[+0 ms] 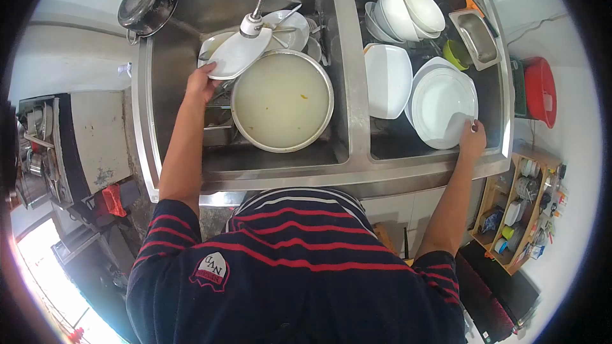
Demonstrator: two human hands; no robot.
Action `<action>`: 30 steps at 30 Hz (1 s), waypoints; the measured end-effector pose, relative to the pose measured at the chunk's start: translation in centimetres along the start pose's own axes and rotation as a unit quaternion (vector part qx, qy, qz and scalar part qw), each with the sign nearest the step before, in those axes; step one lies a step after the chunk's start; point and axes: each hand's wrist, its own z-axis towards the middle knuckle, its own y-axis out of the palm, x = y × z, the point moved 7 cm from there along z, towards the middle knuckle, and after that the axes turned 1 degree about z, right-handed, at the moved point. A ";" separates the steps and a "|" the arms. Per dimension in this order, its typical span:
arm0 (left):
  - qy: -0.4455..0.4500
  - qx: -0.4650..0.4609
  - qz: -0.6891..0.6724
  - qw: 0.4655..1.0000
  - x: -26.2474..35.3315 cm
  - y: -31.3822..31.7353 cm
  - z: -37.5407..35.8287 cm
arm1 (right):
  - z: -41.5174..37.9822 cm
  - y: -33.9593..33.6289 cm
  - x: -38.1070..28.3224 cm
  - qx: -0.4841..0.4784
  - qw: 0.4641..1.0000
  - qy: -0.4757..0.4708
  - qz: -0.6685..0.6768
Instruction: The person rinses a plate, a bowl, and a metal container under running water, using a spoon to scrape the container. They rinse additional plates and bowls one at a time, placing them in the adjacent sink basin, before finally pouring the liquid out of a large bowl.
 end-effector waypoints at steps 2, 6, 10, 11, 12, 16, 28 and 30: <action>-0.005 -0.030 -0.011 0.999 -0.7 1.9 -0.4 | -0.5 -0.8 -0.7 0.013 1.000 -0.001 -0.001; 0.006 -0.072 -0.037 0.997 -2.1 4.2 -0.6 | -2.1 -4.1 -3.0 0.158 0.962 -0.028 0.223; 0.004 -0.067 -0.054 0.996 -3.2 4.8 -1.6 | -9.3 -6.1 -15.2 0.053 0.901 -0.051 0.427; 0.012 -0.065 -0.085 0.994 -2.9 4.9 -1.8 | -12.0 -5.3 -19.2 -0.038 0.871 -0.029 0.489; 0.020 -0.062 -0.117 0.991 -2.5 4.9 -2.1 | -14.8 -3.6 -22.9 -0.140 0.854 -0.018 0.500; 0.072 -0.037 -0.129 0.988 -1.1 5.0 -4.1 | -23.8 0.9 -38.2 -0.436 0.721 -0.123 0.524; 0.079 -0.123 -0.164 0.975 -2.2 6.0 -4.4 | -24.2 14.8 -46.5 -0.378 0.749 -0.064 0.540; 0.061 -0.152 -0.182 0.970 -2.1 6.7 -4.1 | -23.9 14.7 -45.9 -0.384 0.727 -0.052 0.567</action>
